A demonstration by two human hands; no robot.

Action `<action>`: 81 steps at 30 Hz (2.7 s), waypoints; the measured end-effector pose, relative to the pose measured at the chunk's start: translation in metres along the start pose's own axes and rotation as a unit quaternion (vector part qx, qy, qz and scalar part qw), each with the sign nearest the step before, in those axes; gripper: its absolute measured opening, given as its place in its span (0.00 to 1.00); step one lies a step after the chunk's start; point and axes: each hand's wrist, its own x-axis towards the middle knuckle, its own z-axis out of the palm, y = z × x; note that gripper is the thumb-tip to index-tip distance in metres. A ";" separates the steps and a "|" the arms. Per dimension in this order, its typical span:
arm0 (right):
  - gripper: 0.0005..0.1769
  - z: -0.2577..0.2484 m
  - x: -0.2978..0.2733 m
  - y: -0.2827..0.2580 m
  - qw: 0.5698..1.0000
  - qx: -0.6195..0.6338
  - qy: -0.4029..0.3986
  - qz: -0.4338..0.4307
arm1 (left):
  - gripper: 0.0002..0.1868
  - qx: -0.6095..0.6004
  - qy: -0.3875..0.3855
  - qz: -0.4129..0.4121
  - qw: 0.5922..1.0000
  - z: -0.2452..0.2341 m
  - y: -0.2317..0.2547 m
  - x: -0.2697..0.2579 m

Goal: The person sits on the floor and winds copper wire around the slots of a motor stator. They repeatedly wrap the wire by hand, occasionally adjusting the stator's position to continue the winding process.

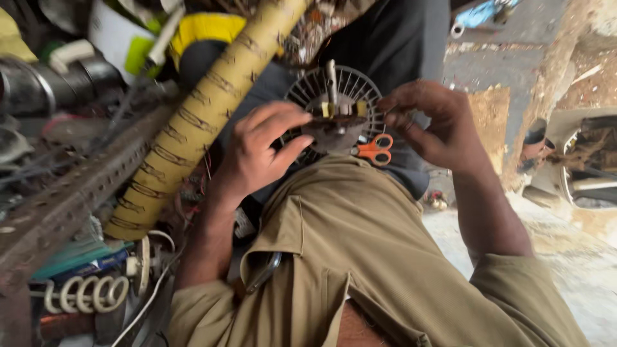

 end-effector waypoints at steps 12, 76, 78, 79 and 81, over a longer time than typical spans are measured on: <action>0.06 0.026 0.029 0.034 0.996 0.064 -0.060 -0.010 | 0.08 -0.007 0.051 0.087 0.995 0.041 -0.022 0.035; 0.11 0.009 0.054 -0.038 0.925 -0.182 -0.306 -0.130 | 0.09 -0.292 0.008 -0.053 0.955 0.039 -0.055 0.075; 0.16 0.012 0.063 -0.034 0.925 -0.192 -0.270 -0.186 | 0.08 -0.112 0.025 0.034 0.993 0.050 -0.046 0.029; 0.19 0.009 0.077 -0.021 0.907 -0.258 -0.247 -0.224 | 0.08 -0.014 0.036 0.087 0.995 0.053 -0.044 0.015; 0.16 0.011 0.095 0.014 0.914 -0.256 -0.227 -0.216 | 0.08 0.173 0.057 0.189 0.965 0.059 -0.038 0.000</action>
